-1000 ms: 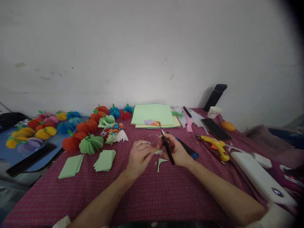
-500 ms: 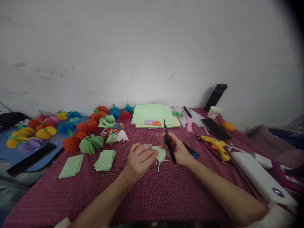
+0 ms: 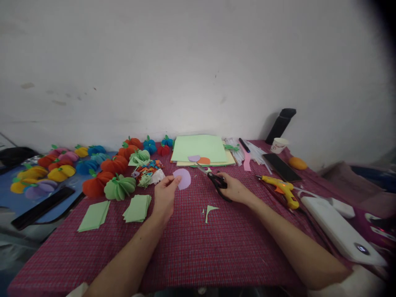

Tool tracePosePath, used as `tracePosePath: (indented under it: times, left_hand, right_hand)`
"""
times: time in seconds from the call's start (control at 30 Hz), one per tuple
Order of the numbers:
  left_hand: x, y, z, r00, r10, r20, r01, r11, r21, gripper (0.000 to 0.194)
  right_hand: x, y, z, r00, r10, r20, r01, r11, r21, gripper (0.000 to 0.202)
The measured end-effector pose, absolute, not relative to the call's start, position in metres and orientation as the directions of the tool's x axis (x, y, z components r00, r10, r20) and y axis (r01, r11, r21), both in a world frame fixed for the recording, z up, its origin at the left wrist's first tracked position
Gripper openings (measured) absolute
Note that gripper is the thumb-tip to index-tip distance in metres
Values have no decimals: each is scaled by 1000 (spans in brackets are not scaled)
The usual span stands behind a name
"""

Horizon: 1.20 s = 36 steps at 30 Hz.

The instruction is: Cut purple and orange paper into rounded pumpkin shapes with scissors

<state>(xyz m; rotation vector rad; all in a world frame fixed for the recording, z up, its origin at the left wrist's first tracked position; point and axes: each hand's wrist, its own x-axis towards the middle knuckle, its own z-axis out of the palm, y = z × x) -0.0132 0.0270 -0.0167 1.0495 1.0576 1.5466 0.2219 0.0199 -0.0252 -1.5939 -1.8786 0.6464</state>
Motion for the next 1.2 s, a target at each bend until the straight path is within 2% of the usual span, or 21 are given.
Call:
tracePosePath:
  times: [0.1, 0.3, 0.5, 0.6, 0.67, 0.77, 0.83, 0.93, 1.07, 1.2]
  left_hand:
    - [-14, 28, -16, -127, 990, 58, -303, -95, 948, 23]
    - [-12, 26, -19, -75, 997, 4, -299, -26, 954, 26]
    - [-9, 24, -25, -1, 999, -35, -207, 34, 978, 28]
    - [-7, 22, -25, 22, 998, -59, -169, 62, 984, 27]
    - [-4, 20, -24, 32, 997, -68, -155, 72, 985, 26]
    - [0, 16, -25, 69, 996, -59, -114, 67, 991, 26]
    - [3, 13, -26, 99, 994, -53, -88, 61, 994, 25]
    - [8, 8, -26, 160, 986, -46, -71, 58, 996, 25]
    - [12, 2, -25, 238, 970, -50, -86, 73, 994, 27]
    - [13, 1, -23, 273, 956, -107, -194, 164, 967, 37]
  right_hand:
    - [218, 14, -28, -169, 979, 116, 860, 204, -468, 47]
    - [207, 2, -17, -227, 971, 73, 959, 236, -156, 49]
    - [211, -4, -8, -295, 954, 42, 952, 298, -73, 50]
    - [211, -5, -3, -270, 959, 89, 959, 276, -60, 36]
    - [208, -5, -2, -207, 961, 182, 962, 234, -141, 32]
    - [199, -4, -6, -127, 953, 276, 861, 244, -447, 34]
    - [192, -4, -12, -95, 959, 267, 715, 253, -651, 35]
    - [183, -5, -22, -86, 984, 154, 492, 176, -853, 35]
    - [176, -5, -27, -153, 988, 12, 231, 47, -972, 30]
    - [177, -5, -25, -163, 987, -5, 157, 21, -987, 30]
